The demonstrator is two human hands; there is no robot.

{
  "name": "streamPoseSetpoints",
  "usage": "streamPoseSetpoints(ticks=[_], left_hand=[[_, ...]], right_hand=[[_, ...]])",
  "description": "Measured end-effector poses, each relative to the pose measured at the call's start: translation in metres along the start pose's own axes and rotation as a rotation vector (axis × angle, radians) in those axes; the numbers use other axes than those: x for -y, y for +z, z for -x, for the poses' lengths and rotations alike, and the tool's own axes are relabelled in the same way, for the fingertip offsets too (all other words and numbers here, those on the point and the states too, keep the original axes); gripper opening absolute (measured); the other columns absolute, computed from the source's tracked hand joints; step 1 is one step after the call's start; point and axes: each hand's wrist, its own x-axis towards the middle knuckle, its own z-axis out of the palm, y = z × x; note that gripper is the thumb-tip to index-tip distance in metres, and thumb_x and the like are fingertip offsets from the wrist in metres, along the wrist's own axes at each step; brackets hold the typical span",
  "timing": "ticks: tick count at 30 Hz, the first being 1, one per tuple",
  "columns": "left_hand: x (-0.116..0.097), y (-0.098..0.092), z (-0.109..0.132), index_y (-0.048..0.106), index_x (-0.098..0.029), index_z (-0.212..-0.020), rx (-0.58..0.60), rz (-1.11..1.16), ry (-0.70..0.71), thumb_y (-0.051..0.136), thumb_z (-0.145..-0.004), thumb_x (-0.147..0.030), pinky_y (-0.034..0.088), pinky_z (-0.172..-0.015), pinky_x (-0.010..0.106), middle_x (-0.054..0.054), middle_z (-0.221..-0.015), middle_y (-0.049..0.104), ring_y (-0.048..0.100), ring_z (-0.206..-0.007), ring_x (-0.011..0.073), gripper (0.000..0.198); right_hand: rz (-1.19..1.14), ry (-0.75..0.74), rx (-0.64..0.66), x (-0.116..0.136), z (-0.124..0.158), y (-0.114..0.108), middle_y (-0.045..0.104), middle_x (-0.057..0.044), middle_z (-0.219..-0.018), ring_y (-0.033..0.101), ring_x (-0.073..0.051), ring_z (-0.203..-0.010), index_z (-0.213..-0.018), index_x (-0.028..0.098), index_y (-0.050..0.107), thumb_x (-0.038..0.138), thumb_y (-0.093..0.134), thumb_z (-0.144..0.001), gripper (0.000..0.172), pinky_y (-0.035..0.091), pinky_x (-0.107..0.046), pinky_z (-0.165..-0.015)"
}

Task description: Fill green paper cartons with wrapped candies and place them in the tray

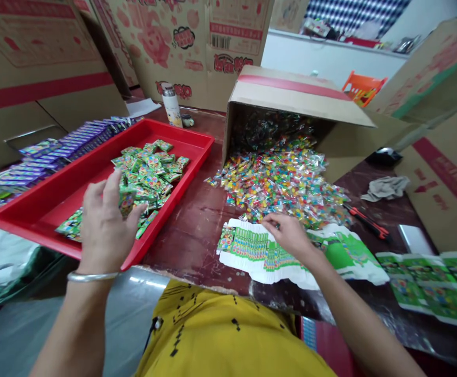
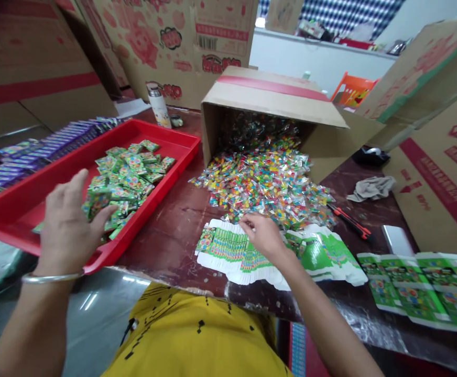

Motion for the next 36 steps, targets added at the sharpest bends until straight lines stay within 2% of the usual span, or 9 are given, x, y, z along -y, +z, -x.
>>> streamPoseSetpoints(ticks=[3,7,12,17,21,26,30,33,36], left_hand=[[-0.025,0.022,0.021,0.028,-0.023,-0.150,0.093,0.154,0.157,0.073,-0.081,-0.032,0.030,-0.116,0.056,0.014,-0.147,0.043,0.036,-0.140,0.0358,0.082],[-0.070,0.073,0.080,0.029,-0.023,-0.149,0.534,0.289,0.198,0.074,-0.079,-0.037,0.034,-0.114,0.055,0.016,-0.149,0.041,0.032,-0.143,0.0365,0.084],[-0.074,0.104,0.111,0.029,-0.020,-0.149,0.590,0.318,0.074,0.078,-0.074,-0.034,0.031,-0.115,0.058,0.019,-0.148,0.042,0.029,-0.145,0.0379,0.091],[-0.075,0.088,0.099,0.050,-0.020,-0.129,0.538,0.582,-0.064,0.076,-0.076,-0.030,0.035,-0.112,0.050,0.014,-0.136,0.055,0.044,-0.135,0.0331,0.060],[-0.084,0.066,0.081,0.059,-0.018,-0.095,0.755,1.082,-0.368,0.066,-0.086,-0.037,0.051,-0.081,0.031,0.003,-0.092,0.066,0.064,-0.087,0.0186,0.022],[-0.097,0.053,0.076,0.062,-0.017,-0.104,1.087,1.715,-0.656,0.077,-0.076,-0.039,0.051,-0.080,0.031,0.007,-0.095,0.068,0.067,-0.086,0.0192,0.039],[-0.104,0.052,0.082,0.059,-0.020,-0.122,1.119,1.949,-0.769,0.081,-0.072,-0.041,0.053,-0.087,0.040,0.012,-0.109,0.070,0.070,-0.096,0.0261,0.059],[-0.103,0.053,0.083,0.063,-0.018,-0.120,1.051,1.891,-0.791,0.084,-0.068,-0.040,0.053,-0.088,0.039,0.013,-0.108,0.071,0.070,-0.097,0.0263,0.060],[-0.100,0.052,0.080,0.068,-0.016,-0.116,1.048,1.788,-0.779,0.084,-0.068,-0.038,0.052,-0.086,0.034,0.012,-0.106,0.072,0.070,-0.094,0.0238,0.055]], right_hand=[[0.123,-0.095,0.068,0.011,-0.009,0.021,0.068,-0.004,-0.094,0.064,-0.020,-0.086,-0.091,0.024,0.073,0.029,0.053,-0.095,0.021,0.046,-0.031,-0.078],[0.292,-0.140,0.083,0.028,-0.031,0.052,0.065,-0.008,-0.102,0.058,-0.024,-0.101,-0.099,0.022,0.074,0.032,0.054,-0.095,0.023,0.045,-0.035,-0.085],[0.309,-0.204,0.121,0.031,-0.046,0.063,0.066,-0.007,-0.102,0.056,-0.025,-0.104,-0.089,0.024,0.076,0.032,0.066,-0.088,0.013,0.046,-0.035,-0.088],[-0.105,-0.246,0.015,0.036,-0.034,0.050,0.070,-0.004,-0.093,0.062,-0.020,-0.090,-0.090,0.022,0.071,0.028,0.059,-0.093,0.014,0.048,-0.034,-0.084],[-0.537,-0.074,0.075,0.046,-0.019,0.035,0.065,0.000,-0.073,0.060,-0.015,-0.062,-0.086,0.020,0.067,0.035,0.062,-0.091,0.016,0.048,-0.028,-0.060],[-0.599,-0.106,-0.056,0.065,-0.003,0.026,0.068,-0.003,-0.083,0.063,-0.017,-0.075,-0.085,0.021,0.070,0.031,0.064,-0.089,0.012,0.050,-0.029,-0.066],[-0.355,-0.236,-0.208,0.073,0.014,0.024,0.063,-0.008,-0.104,0.059,-0.022,-0.098,-0.115,0.026,0.070,0.029,0.061,-0.091,0.025,0.049,-0.036,-0.084],[-0.215,-0.298,-0.100,0.073,0.028,0.024,0.060,-0.006,-0.093,0.058,-0.020,-0.087,-0.131,0.028,0.061,0.030,0.058,-0.094,0.037,0.047,-0.035,-0.081],[-0.329,-0.239,0.118,0.072,0.034,0.023,0.056,0.002,-0.073,0.054,-0.014,-0.066,-0.127,0.026,0.059,0.031,0.062,-0.091,0.036,0.044,-0.028,-0.066]])
